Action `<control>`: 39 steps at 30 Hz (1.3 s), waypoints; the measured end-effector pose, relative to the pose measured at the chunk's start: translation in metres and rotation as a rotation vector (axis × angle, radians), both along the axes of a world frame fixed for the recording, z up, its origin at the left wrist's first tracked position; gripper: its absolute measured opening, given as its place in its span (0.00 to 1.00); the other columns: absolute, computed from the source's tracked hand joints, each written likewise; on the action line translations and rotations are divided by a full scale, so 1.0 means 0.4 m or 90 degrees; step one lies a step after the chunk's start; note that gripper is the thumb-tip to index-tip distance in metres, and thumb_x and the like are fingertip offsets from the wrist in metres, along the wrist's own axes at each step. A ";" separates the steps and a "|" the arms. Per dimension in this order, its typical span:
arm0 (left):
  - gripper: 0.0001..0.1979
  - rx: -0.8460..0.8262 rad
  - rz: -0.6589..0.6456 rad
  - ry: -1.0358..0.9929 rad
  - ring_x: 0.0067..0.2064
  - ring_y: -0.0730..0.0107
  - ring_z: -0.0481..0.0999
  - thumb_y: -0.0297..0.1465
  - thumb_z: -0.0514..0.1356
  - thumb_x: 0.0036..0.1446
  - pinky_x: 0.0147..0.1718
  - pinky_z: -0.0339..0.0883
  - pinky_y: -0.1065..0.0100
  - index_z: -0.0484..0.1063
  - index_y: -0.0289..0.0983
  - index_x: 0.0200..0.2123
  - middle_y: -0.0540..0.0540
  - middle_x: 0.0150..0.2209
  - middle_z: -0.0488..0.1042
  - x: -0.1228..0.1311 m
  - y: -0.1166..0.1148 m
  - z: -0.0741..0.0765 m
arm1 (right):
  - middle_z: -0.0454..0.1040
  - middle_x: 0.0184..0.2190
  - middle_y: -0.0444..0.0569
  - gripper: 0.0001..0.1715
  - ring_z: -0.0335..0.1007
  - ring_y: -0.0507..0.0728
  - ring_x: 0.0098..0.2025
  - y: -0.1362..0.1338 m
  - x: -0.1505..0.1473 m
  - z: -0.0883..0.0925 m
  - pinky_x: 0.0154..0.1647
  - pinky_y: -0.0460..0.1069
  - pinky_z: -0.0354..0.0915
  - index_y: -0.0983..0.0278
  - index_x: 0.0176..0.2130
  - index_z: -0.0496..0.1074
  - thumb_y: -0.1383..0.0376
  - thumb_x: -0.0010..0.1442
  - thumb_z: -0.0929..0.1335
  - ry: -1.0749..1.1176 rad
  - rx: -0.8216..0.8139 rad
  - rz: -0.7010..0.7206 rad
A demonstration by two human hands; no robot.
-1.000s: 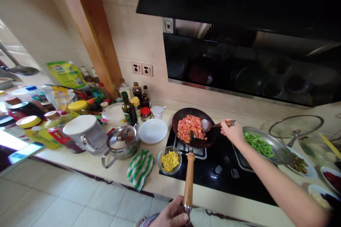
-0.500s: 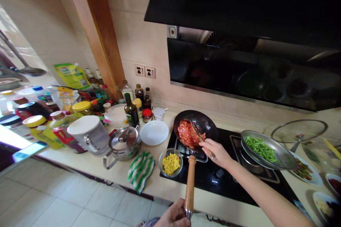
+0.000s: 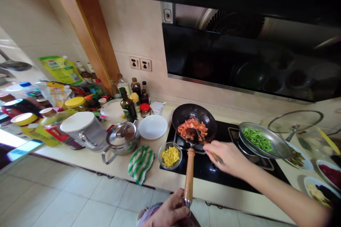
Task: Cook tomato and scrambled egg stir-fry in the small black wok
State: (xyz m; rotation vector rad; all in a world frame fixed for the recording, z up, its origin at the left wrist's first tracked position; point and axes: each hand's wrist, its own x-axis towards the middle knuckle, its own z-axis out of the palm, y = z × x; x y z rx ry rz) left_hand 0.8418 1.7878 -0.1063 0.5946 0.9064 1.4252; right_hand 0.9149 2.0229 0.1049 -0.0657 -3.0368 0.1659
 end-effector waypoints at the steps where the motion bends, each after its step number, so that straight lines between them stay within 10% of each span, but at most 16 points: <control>1: 0.17 0.001 0.002 0.003 0.31 0.75 0.64 0.37 0.65 0.52 0.30 0.53 0.69 0.64 0.37 0.40 0.52 0.32 0.66 0.001 -0.001 -0.001 | 0.78 0.34 0.49 0.16 0.74 0.55 0.31 0.034 -0.022 -0.010 0.32 0.48 0.65 0.60 0.41 0.77 0.65 0.62 0.61 0.028 -0.026 -0.040; 7: 0.18 0.004 -0.008 0.020 0.26 0.79 0.58 0.42 0.65 0.52 0.25 0.46 0.71 0.62 0.39 0.36 0.56 0.27 0.60 0.003 -0.002 0.028 | 0.80 0.29 0.46 0.10 0.76 0.57 0.30 0.240 -0.105 0.045 0.32 0.48 0.66 0.59 0.31 0.77 0.61 0.55 0.66 0.181 -0.103 -0.343; 11: 0.20 0.028 0.005 0.011 0.26 0.79 0.56 0.44 0.66 0.51 0.26 0.46 0.71 0.63 0.39 0.37 0.56 0.27 0.60 0.001 0.000 0.040 | 0.77 0.20 0.49 0.16 0.76 0.58 0.23 0.245 -0.162 -0.025 0.27 0.48 0.66 0.64 0.33 0.75 0.60 0.59 0.61 0.243 -0.211 -0.452; 15: 0.22 0.019 0.013 0.020 0.26 0.79 0.56 0.46 0.67 0.48 0.26 0.45 0.70 0.62 0.39 0.36 0.56 0.27 0.59 0.000 0.003 0.014 | 0.79 0.25 0.48 0.18 0.78 0.56 0.27 0.180 -0.166 -0.076 0.30 0.47 0.69 0.63 0.38 0.76 0.58 0.61 0.60 0.247 -0.264 -0.385; 23: 0.23 -0.020 0.003 0.033 0.27 0.78 0.58 0.46 0.68 0.47 0.27 0.47 0.69 0.63 0.39 0.38 0.55 0.28 0.61 -0.001 0.006 -0.005 | 0.80 0.37 0.47 0.14 0.75 0.53 0.34 0.024 -0.069 0.010 0.37 0.47 0.67 0.58 0.43 0.77 0.65 0.61 0.63 0.092 -0.119 0.021; 28: 0.21 -0.008 -0.003 0.069 0.28 0.77 0.57 0.46 0.66 0.49 0.27 0.46 0.70 0.61 0.39 0.35 0.55 0.27 0.59 -0.007 0.003 0.011 | 0.81 0.39 0.46 0.12 0.77 0.57 0.38 0.119 -0.094 0.014 0.39 0.49 0.68 0.57 0.39 0.78 0.63 0.59 0.65 0.131 -0.114 -0.134; 33: 0.23 -0.015 -0.012 0.081 0.29 0.77 0.55 0.48 0.65 0.49 0.28 0.46 0.69 0.60 0.39 0.35 0.56 0.28 0.57 -0.011 0.000 0.019 | 0.76 0.18 0.46 0.13 0.73 0.55 0.21 0.225 -0.122 0.083 0.26 0.48 0.64 0.61 0.25 0.75 0.61 0.57 0.66 0.159 -0.166 -0.360; 39: 0.23 0.001 -0.009 0.053 0.30 0.76 0.56 0.48 0.66 0.48 0.30 0.47 0.69 0.62 0.39 0.37 0.54 0.30 0.58 -0.011 -0.001 0.018 | 0.76 0.19 0.49 0.19 0.73 0.54 0.19 0.207 -0.174 -0.005 0.20 0.46 0.65 0.66 0.34 0.75 0.62 0.64 0.58 0.175 -0.273 -0.393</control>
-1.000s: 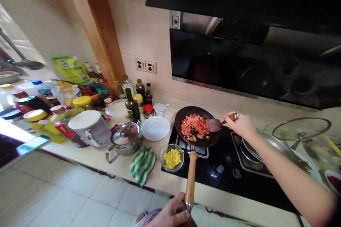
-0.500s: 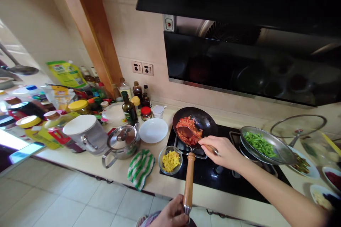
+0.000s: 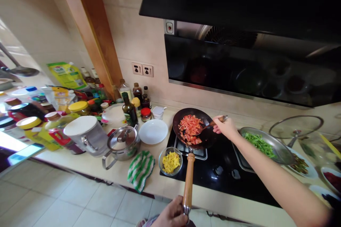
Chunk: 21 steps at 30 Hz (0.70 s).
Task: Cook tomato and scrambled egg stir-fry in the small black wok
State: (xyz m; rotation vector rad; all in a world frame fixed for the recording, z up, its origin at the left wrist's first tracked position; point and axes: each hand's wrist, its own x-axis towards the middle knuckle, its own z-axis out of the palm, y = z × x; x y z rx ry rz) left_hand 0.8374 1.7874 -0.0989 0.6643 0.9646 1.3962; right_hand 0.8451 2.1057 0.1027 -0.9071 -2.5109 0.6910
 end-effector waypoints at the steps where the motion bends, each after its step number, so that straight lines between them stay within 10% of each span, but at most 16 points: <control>1: 0.24 -0.004 0.002 -0.011 0.30 0.76 0.57 0.48 0.66 0.48 0.30 0.47 0.69 0.62 0.39 0.37 0.54 0.30 0.58 0.001 0.000 -0.001 | 0.77 0.20 0.47 0.17 0.74 0.54 0.21 -0.008 0.002 -0.006 0.23 0.46 0.67 0.65 0.37 0.75 0.61 0.63 0.60 0.000 -0.006 0.023; 12: 0.25 -0.021 0.023 0.000 0.29 0.76 0.56 0.51 0.67 0.45 0.29 0.47 0.69 0.62 0.40 0.35 0.55 0.28 0.58 0.005 0.002 -0.008 | 0.73 0.35 0.48 0.15 0.70 0.53 0.34 -0.061 0.049 -0.125 0.35 0.46 0.63 0.60 0.45 0.74 0.69 0.62 0.62 -0.122 0.364 0.404; 21: 0.22 -0.022 0.030 0.043 0.30 0.76 0.57 0.46 0.66 0.50 0.29 0.49 0.70 0.60 0.39 0.32 0.55 0.28 0.58 -0.002 -0.006 0.009 | 0.69 0.28 0.44 0.12 0.63 0.51 0.24 -0.265 0.244 0.131 0.23 0.47 0.54 0.56 0.39 0.73 0.69 0.61 0.63 -0.196 0.306 0.485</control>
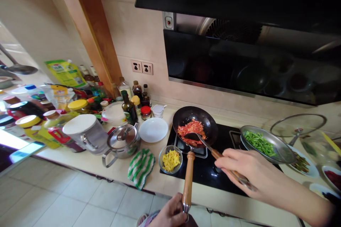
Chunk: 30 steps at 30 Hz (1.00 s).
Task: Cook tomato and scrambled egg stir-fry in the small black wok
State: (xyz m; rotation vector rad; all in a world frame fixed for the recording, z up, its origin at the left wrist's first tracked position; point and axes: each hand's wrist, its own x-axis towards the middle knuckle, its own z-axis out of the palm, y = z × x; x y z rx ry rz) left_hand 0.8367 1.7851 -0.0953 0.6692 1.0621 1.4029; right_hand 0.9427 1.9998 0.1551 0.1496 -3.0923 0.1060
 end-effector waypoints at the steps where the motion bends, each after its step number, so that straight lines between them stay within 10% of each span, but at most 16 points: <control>1: 0.21 0.005 0.003 -0.002 0.30 0.76 0.57 0.46 0.66 0.50 0.29 0.49 0.70 0.60 0.39 0.33 0.55 0.28 0.57 0.000 -0.002 -0.006 | 0.70 0.27 0.44 0.11 0.64 0.52 0.24 -0.017 0.002 -0.006 0.23 0.47 0.54 0.57 0.38 0.73 0.69 0.60 0.63 -0.003 0.002 -0.005; 7: 0.20 0.028 -0.024 -0.044 0.31 0.75 0.57 0.45 0.65 0.52 0.29 0.49 0.70 0.59 0.40 0.33 0.54 0.30 0.58 0.005 -0.008 -0.016 | 0.77 0.31 0.47 0.13 0.73 0.54 0.29 0.063 -0.087 -0.126 0.28 0.47 0.62 0.58 0.38 0.76 0.68 0.59 0.63 0.035 0.025 -0.127; 13: 0.24 -0.003 0.007 -0.026 0.29 0.77 0.54 0.49 0.66 0.48 0.29 0.46 0.70 0.59 0.39 0.31 0.56 0.28 0.55 0.010 -0.008 -0.010 | 0.80 0.28 0.46 0.07 0.74 0.57 0.29 0.286 -0.144 -0.038 0.33 0.51 0.67 0.58 0.31 0.78 0.64 0.54 0.68 0.210 -0.191 -0.387; 16: 0.24 0.014 0.007 -0.044 0.27 0.78 0.53 0.50 0.66 0.47 0.27 0.44 0.69 0.60 0.40 0.31 0.56 0.27 0.56 0.014 -0.007 -0.028 | 0.75 0.18 0.47 0.08 0.73 0.57 0.22 0.334 -0.179 -0.070 0.26 0.50 0.67 0.62 0.27 0.76 0.64 0.54 0.67 0.273 -0.338 -0.490; 22: 0.24 0.019 0.014 -0.082 0.26 0.78 0.53 0.49 0.68 0.45 0.26 0.43 0.70 0.61 0.40 0.32 0.56 0.27 0.57 0.017 -0.004 -0.045 | 0.77 0.23 0.51 0.18 0.78 0.58 0.25 0.276 -0.213 -0.237 0.25 0.49 0.73 0.68 0.40 0.74 0.59 0.62 0.61 0.311 -0.487 -0.497; 30: 0.25 0.002 0.016 -0.112 0.27 0.78 0.55 0.48 0.70 0.43 0.28 0.44 0.70 0.62 0.40 0.33 0.55 0.28 0.59 0.015 0.000 -0.047 | 0.80 0.32 0.52 0.22 0.78 0.59 0.32 0.184 -0.046 -0.273 0.33 0.51 0.75 0.65 0.42 0.75 0.50 0.59 0.67 0.298 -0.618 -0.371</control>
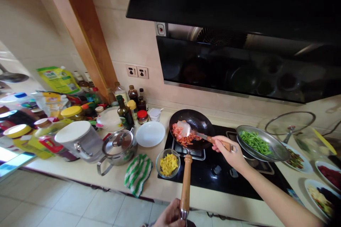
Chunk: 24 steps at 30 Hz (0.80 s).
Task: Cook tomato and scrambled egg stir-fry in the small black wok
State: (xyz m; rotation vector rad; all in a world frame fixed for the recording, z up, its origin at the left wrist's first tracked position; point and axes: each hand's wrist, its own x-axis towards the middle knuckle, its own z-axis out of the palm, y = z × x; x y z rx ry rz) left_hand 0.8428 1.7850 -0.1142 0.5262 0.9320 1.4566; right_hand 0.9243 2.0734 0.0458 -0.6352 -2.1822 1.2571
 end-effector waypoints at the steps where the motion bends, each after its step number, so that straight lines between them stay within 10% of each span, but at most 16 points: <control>1: 0.25 0.003 -0.001 -0.004 0.27 0.78 0.55 0.48 0.69 0.43 0.28 0.44 0.70 0.62 0.40 0.33 0.55 0.28 0.59 0.000 0.000 -0.001 | 0.80 0.31 0.52 0.23 0.78 0.59 0.31 0.010 0.017 -0.019 0.33 0.51 0.75 0.65 0.42 0.75 0.49 0.58 0.68 -0.001 -0.033 -0.015; 9: 0.22 0.002 0.020 0.011 0.26 0.79 0.53 0.47 0.69 0.45 0.26 0.42 0.70 0.63 0.39 0.32 0.56 0.26 0.56 -0.006 -0.006 0.025 | 0.78 0.23 0.50 0.30 0.78 0.58 0.26 0.067 -0.071 -0.148 0.26 0.49 0.75 0.68 0.41 0.73 0.47 0.48 0.72 0.148 -0.256 -0.267; 24: 0.20 -0.009 0.013 0.016 0.26 0.78 0.53 0.45 0.69 0.47 0.26 0.43 0.71 0.67 0.39 0.34 0.55 0.27 0.57 -0.005 -0.008 0.010 | 0.77 0.19 0.50 0.20 0.77 0.58 0.21 0.104 0.009 -0.042 0.19 0.47 0.73 0.69 0.37 0.75 0.57 0.49 0.71 0.059 -0.171 -0.304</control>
